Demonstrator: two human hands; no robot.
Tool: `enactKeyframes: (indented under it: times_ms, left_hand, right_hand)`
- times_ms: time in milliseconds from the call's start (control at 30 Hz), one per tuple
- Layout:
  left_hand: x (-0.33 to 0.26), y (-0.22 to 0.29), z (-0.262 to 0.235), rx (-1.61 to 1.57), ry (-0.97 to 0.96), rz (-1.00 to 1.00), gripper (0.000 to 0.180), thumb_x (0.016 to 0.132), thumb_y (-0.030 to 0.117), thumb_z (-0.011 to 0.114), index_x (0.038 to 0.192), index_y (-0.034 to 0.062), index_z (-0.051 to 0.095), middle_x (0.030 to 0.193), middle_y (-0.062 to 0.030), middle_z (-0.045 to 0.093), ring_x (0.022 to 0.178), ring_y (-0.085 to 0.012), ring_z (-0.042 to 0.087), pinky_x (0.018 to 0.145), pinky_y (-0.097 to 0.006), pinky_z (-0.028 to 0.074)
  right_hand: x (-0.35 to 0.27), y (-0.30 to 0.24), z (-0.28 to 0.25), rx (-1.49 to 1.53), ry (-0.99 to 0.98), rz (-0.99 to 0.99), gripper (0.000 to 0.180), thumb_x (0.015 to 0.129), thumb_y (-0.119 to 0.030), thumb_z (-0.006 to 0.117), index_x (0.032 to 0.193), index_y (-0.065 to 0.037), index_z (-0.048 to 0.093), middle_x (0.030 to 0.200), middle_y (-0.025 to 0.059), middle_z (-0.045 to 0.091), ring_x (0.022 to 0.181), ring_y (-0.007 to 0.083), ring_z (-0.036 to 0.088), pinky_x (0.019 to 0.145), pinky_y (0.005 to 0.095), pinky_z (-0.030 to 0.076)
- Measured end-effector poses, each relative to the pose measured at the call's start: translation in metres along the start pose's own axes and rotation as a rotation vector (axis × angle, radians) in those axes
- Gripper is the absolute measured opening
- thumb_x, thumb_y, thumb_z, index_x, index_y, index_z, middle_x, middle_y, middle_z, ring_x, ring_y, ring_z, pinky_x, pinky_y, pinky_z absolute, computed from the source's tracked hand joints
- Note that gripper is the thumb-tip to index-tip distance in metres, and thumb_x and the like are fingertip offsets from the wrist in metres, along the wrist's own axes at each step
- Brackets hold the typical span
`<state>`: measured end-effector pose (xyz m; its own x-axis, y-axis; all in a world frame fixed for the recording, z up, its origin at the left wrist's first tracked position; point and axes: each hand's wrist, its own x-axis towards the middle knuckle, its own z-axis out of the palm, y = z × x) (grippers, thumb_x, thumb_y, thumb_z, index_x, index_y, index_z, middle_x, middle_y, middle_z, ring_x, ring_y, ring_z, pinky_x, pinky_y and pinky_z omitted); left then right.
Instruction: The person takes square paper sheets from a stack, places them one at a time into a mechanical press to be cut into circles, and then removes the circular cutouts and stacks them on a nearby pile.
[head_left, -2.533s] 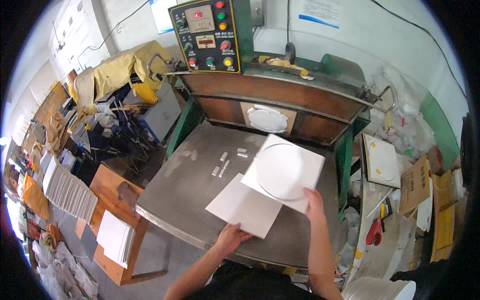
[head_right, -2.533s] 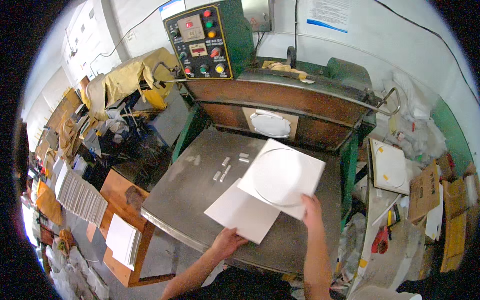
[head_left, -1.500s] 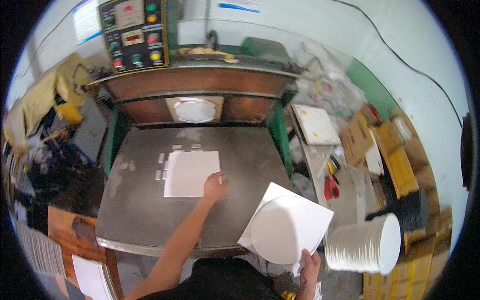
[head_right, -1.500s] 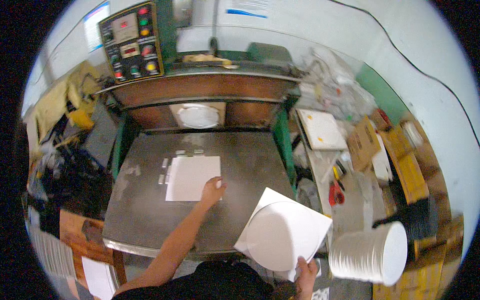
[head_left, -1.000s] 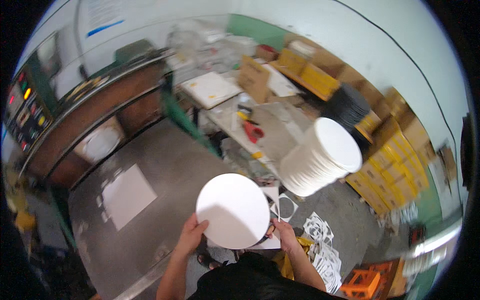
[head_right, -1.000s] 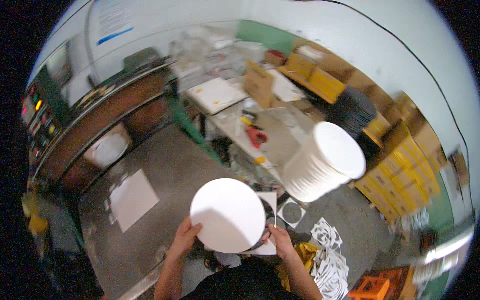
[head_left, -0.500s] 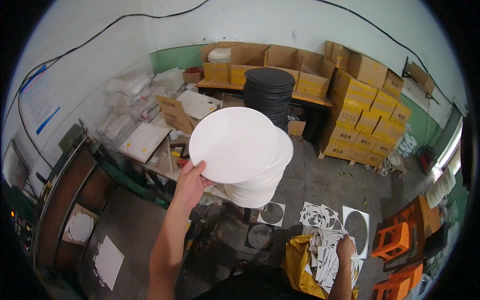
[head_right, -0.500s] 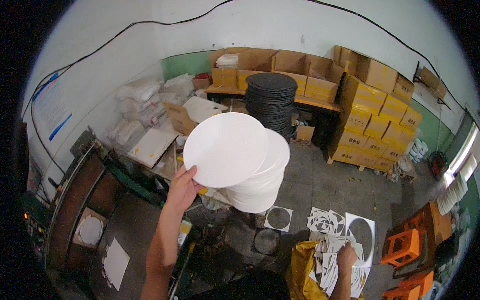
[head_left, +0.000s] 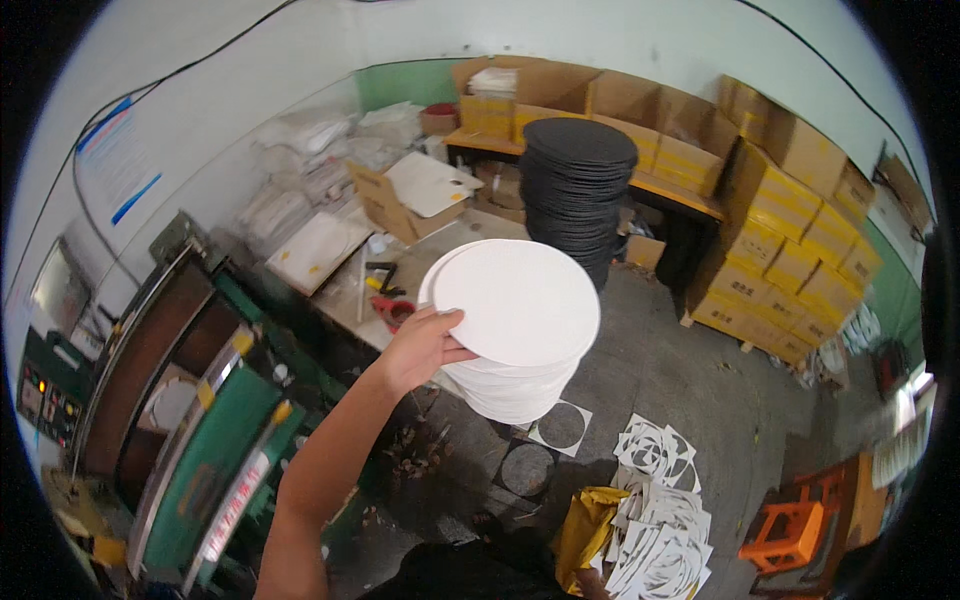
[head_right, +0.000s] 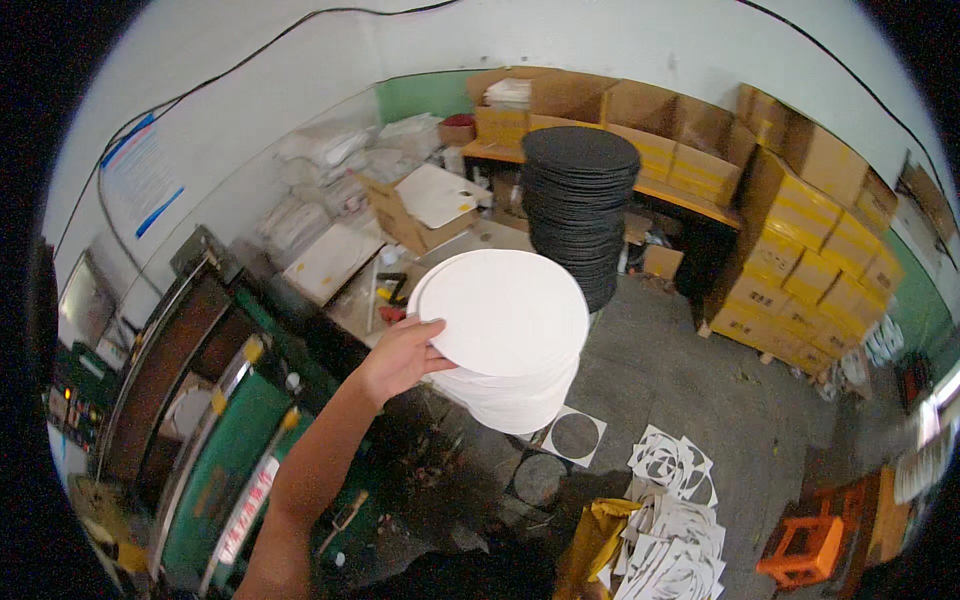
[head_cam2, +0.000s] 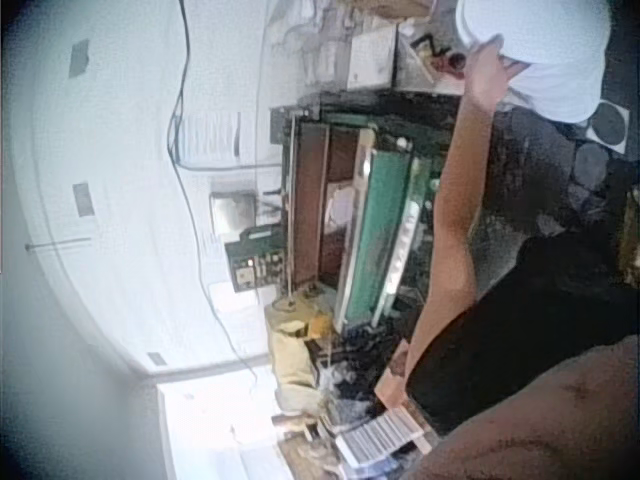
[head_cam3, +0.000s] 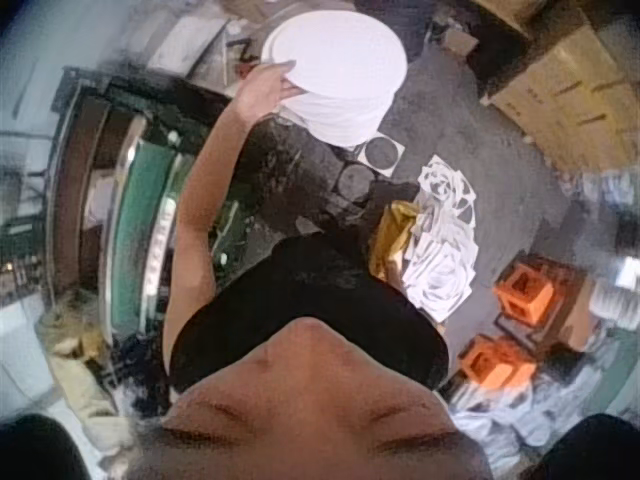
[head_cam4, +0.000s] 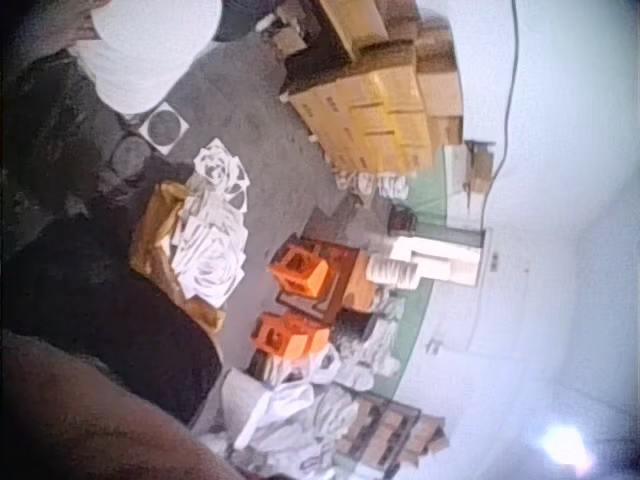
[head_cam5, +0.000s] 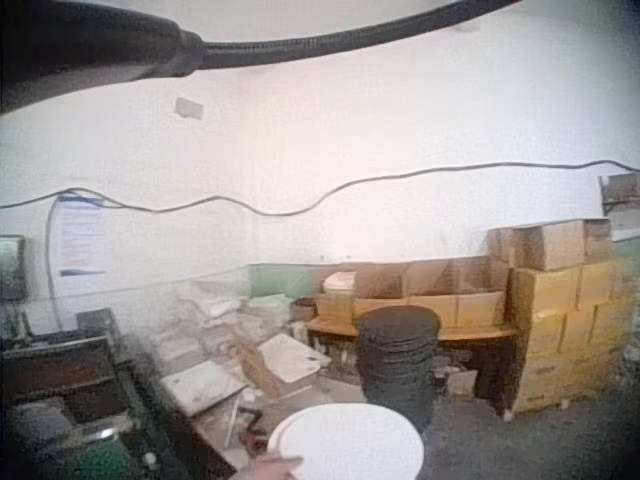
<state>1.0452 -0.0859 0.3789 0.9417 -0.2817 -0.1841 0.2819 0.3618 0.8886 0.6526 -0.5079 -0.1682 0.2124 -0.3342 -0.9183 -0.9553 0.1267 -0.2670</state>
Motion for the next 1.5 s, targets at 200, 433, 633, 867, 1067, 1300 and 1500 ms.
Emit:
enactKeyframes:
  times_ms: [200, 433, 633, 867, 1067, 1300, 1500]
  left_hand:
    - [-0.069, 0.031, -0.005, 0.804, 0.327, 0.265, 0.047, 0.096, 0.02, 0.055, 0.132, -0.0072, 0.042, 0.098, -0.0189, 0.069, 0.081, -0.0266, 0.07, 0.072, -0.036, 0.057]
    - [-0.306, -0.172, -0.133, 0.351, 1.049, 0.03, 0.033, 0.099, 0.027, 0.047, 0.12, 0.0037, 0.057, 0.076, -0.0101, 0.067, 0.058, -0.0143, 0.061, 0.053, -0.03, 0.049]
    - [-0.582, -0.508, -0.16, -0.139, 1.648, -0.006, 0.029, 0.091, 0.014, 0.053, 0.115, -0.0005, 0.057, 0.09, -0.0132, 0.069, 0.071, -0.0195, 0.065, 0.063, -0.034, 0.053]
    - [-0.828, -0.596, -0.058, -0.168, 3.239, -0.279, 0.02, 0.087, 0.017, 0.062, 0.096, -0.0002, 0.058, 0.091, -0.0143, 0.066, 0.087, -0.0301, 0.063, 0.082, -0.04, 0.048]
    - [-0.921, -0.613, -0.045, -0.351, 3.157, -0.484, 0.053, 0.084, 0.035, 0.069, 0.119, -0.0036, 0.057, 0.102, -0.0184, 0.065, 0.097, -0.0331, 0.061, 0.087, -0.042, 0.047]
    - [-0.973, -0.639, -0.036, -0.605, 3.009, -0.091, 0.045, 0.078, 0.027, 0.077, 0.107, -0.0054, 0.066, 0.094, -0.0131, 0.069, 0.085, -0.0209, 0.064, 0.078, -0.034, 0.05]
    - [-0.966, -0.626, -0.024, -0.959, 2.792, 0.586, 0.015, 0.086, 0.017, 0.065, 0.086, 0.0042, 0.057, 0.073, -0.0007, 0.053, 0.062, -0.0104, 0.049, 0.054, -0.027, 0.041]
  right_hand:
    - [0.031, -0.11, 0.079, -0.099, -0.318, -0.014, 0.032, 0.092, -0.029, 0.051, 0.113, -0.005, 0.057, 0.103, 0.0156, 0.062, 0.088, 0.0343, 0.065, 0.07, 0.0452, 0.056]
    - [-0.035, -0.251, 0.161, -0.469, -0.495, -0.266, 0.037, 0.089, -0.028, 0.063, 0.114, -0.002, 0.057, 0.099, 0.0144, 0.063, 0.081, 0.0254, 0.066, 0.065, 0.0366, 0.058]
    - [-0.071, -0.243, 0.215, -1.124, -0.605, -0.37, 0.036, 0.091, -0.025, 0.058, 0.119, -0.004, 0.055, 0.105, 0.0133, 0.062, 0.089, 0.023, 0.063, 0.068, 0.0384, 0.056]
    - [-0.165, -0.177, 0.332, -1.741, -0.707, -0.487, 0.036, 0.093, -0.022, 0.053, 0.125, -0.006, 0.053, 0.111, 0.012, 0.06, 0.097, 0.0201, 0.058, 0.07, 0.0406, 0.053]
    - [-0.204, -0.169, 0.429, -2.05, -1.171, -0.963, 0.037, 0.095, -0.019, 0.048, 0.13, -0.008, 0.051, 0.117, 0.0108, 0.058, 0.105, 0.0177, 0.055, 0.073, 0.0425, 0.051]
    - [-0.274, -0.095, 0.451, -1.785, -0.863, -0.841, 0.03, 0.093, -0.019, 0.055, 0.113, 0.003, 0.057, 0.093, 0.0146, 0.065, 0.084, 0.0248, 0.067, 0.066, 0.0368, 0.056]
    - [-0.246, -0.094, 0.404, -1.689, -0.817, -0.65, 0.028, 0.092, -0.018, 0.057, 0.111, 0.003, 0.057, 0.089, 0.0153, 0.066, 0.076, 0.0241, 0.067, 0.064, 0.0358, 0.055]
